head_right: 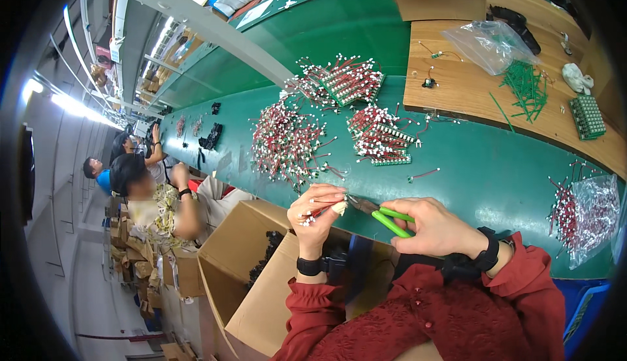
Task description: The person uses green-handled pliers to trim the red and white wires of small LED components. They pick up individual LEDs from a pile on the green workbench, cut the wires, and place the trimmed components back onto the table. The task is performed repeatedly in a factory setting.
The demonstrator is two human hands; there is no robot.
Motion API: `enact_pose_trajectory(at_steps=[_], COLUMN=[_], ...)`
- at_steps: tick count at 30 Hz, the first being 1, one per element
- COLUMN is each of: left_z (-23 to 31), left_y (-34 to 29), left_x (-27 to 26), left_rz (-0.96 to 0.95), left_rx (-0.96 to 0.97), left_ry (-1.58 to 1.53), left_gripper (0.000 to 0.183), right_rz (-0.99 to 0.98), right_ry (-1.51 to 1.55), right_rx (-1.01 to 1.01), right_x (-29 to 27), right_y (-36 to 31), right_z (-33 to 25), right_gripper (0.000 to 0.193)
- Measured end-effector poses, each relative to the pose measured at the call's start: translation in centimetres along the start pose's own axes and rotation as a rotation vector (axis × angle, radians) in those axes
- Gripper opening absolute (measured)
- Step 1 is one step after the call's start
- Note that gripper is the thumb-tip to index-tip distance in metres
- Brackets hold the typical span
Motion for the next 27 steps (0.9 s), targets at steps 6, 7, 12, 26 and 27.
enact_pose_trajectory(at_steps=[6,7,12,26,27], left_z=[-2.0,-2.9,-6.3,-3.9,-3.9], left_y=[-1.6,-2.2,-4.0,-2.6,-2.7], left_x=[-0.4,-0.7,-0.1,-2.3,-2.5], left_rz=[0.141,0.194,0.326,0.118,0.108], left_rx=[-0.21,-0.253,-0.469,-0.237,-0.223], left_ry=[-0.314,-0.432,-0.739,-0.157,-0.159], left_gripper=[0.014,0.014,0.014,0.014,0.014], right_rz=[-0.289,-0.272,-0.024,0.018,-0.038], right_ry=[0.789,0.912,0.525,-0.068,-0.032], right_rx=[0.132,0.102,0.111,-0.017,0.018], right_x=[2.1,2.0,1.0,2.3,2.4], right_y=[0.3,0.4,3.4,3.4,3.5], right_z=[0.9,0.4,2.7,1.4,1.4], right_gripper=[0.042,0.04,0.042,0.049,0.047])
Point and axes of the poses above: each hand's wrist, its own y-axis towards the middle knuckle, its own x-axis out of the palm, z = x × y, the point moved 7 cm from there along y, towards the middle knuckle, and after that the axes turned 10 degrees about -z, right-handed, at the moved point
